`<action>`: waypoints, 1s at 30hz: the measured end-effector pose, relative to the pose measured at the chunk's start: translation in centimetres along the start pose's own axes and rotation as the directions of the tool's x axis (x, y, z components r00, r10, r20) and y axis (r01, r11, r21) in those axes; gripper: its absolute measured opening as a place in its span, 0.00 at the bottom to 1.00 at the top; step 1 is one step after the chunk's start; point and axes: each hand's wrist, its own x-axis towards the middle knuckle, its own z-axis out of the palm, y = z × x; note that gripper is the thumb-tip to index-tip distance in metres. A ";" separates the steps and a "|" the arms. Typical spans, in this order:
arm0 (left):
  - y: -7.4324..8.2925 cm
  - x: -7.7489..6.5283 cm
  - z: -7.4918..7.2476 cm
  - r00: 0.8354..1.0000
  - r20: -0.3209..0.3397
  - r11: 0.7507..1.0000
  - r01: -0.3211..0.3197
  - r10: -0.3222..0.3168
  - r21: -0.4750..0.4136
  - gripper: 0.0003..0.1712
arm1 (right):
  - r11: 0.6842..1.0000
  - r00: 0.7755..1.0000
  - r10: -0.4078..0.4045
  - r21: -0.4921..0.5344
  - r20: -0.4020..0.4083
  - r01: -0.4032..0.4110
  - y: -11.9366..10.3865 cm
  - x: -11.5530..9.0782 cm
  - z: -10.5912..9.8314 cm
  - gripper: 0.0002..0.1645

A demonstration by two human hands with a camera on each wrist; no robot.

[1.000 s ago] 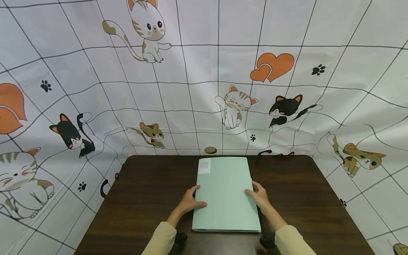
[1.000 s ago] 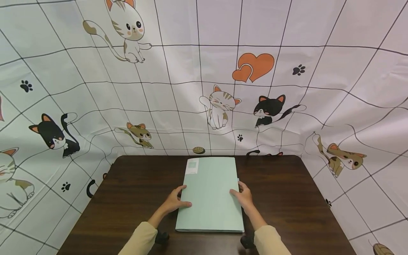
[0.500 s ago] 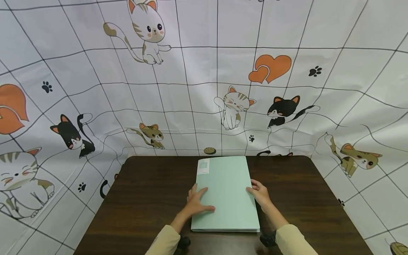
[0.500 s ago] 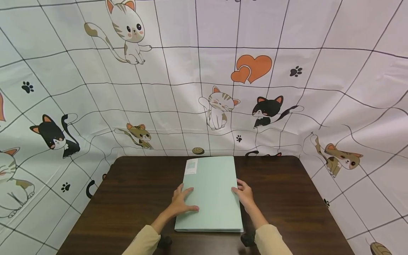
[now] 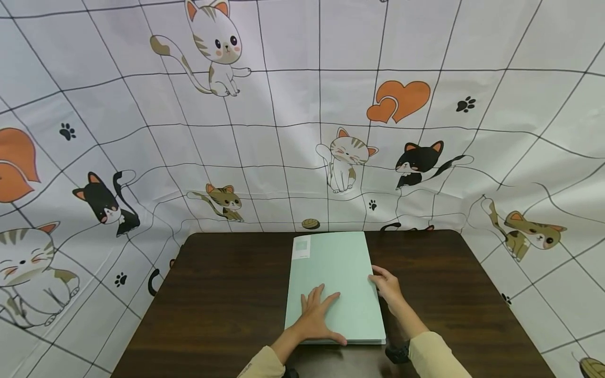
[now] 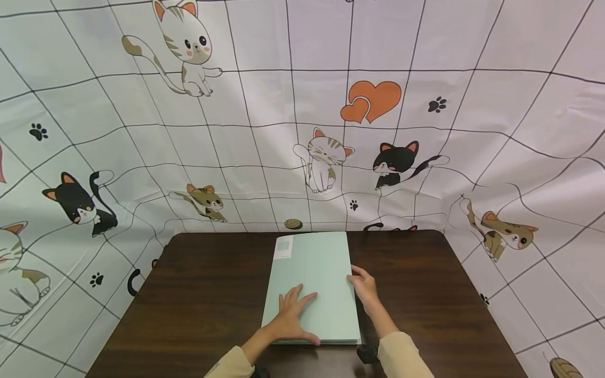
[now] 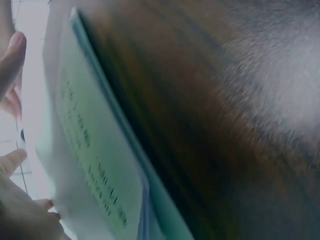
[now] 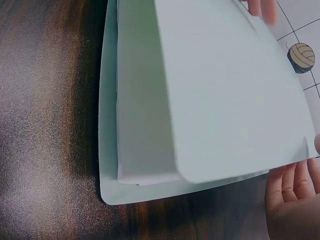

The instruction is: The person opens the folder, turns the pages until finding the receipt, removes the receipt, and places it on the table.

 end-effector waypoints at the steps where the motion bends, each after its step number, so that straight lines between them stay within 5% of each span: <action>1: 0.1 0.0 0.2 1.000 0.006 1.000 -0.007 0.007 0.024 0.63 | 1.000 1.000 0.000 0.000 0.000 0.000 0.0 0.0 0.0 0.28; 13: 0.3 -0.4 1.3 0.999 0.007 0.984 -0.038 0.038 0.173 0.57 | 0.999 0.999 0.026 0.033 0.019 -0.027 0.7 0.1 -0.2 0.29; 30: 0.0 -0.3 0.8 1.000 -0.019 0.999 -0.020 0.021 0.026 0.53 | 0.997 0.987 0.018 0.078 0.160 -0.030 1.8 0.1 -1.6 0.34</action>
